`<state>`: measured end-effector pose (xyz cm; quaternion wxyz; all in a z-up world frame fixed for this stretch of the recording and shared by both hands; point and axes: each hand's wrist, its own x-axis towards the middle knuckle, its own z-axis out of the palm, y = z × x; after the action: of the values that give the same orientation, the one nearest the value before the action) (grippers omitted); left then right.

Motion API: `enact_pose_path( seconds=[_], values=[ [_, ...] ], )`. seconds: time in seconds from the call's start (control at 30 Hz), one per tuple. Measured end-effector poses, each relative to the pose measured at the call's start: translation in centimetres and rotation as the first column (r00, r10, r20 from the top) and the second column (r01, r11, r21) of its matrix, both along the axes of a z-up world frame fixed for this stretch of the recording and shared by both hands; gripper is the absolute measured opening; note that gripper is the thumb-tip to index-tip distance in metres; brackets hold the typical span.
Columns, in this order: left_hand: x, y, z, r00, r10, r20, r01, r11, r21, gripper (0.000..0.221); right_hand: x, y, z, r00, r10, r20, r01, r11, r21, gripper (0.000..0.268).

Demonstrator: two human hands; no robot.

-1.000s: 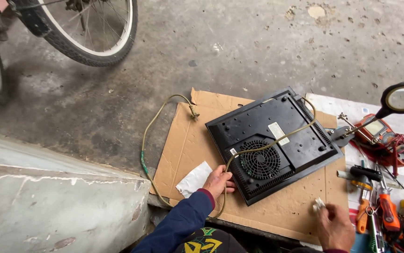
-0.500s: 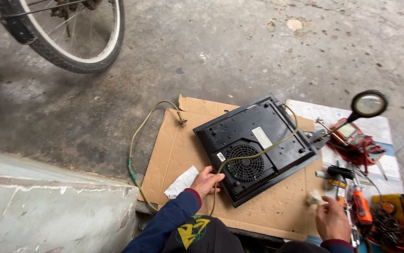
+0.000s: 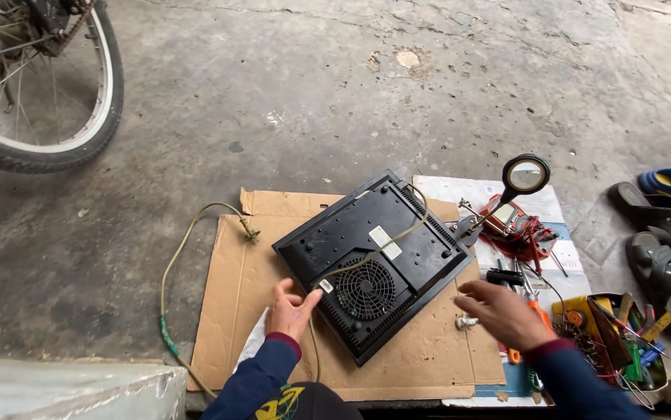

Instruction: Cleaning the exterior and fan vents of an induction cooker using a cloth and a small tool.

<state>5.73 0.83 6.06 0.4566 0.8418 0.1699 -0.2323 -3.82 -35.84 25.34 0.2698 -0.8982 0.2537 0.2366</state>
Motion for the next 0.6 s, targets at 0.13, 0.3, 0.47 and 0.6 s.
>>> enact_pose_path(
  seconds=[0.13, 0.3, 0.47, 0.6],
  values=[
    [3.0, 0.6, 0.5, 0.922, -0.023, 0.387, -0.059, 0.979, 0.197, 0.092, 0.2, 2.4, -10.4, 0.881, -0.462, 0.102, 0.408, 0.851, 0.330, 0.048],
    [10.7, 1.5, 1.0, 0.864, -0.383, 0.328, 0.274, 0.903, 0.331, 0.086, 0.2, 8.9, -12.4, 0.427, -0.874, -0.234, 0.658, 0.123, 0.743, 0.059],
    [13.4, 1.0, 0.5, 0.918, -0.362, 0.164, 0.328, 0.922, 0.205, 0.077, 1.5, 10.1, -9.1, 0.308, -0.915, -0.261, 0.708, 0.036, 0.706, 0.063],
    [12.6, 1.0, -0.5, 0.918, -0.361, 0.163, 0.309, 0.911, 0.275, 0.068, 1.0, 8.6, -11.9, 0.337, -0.905, -0.260, 0.701, 0.057, 0.711, 0.055]
  ],
)
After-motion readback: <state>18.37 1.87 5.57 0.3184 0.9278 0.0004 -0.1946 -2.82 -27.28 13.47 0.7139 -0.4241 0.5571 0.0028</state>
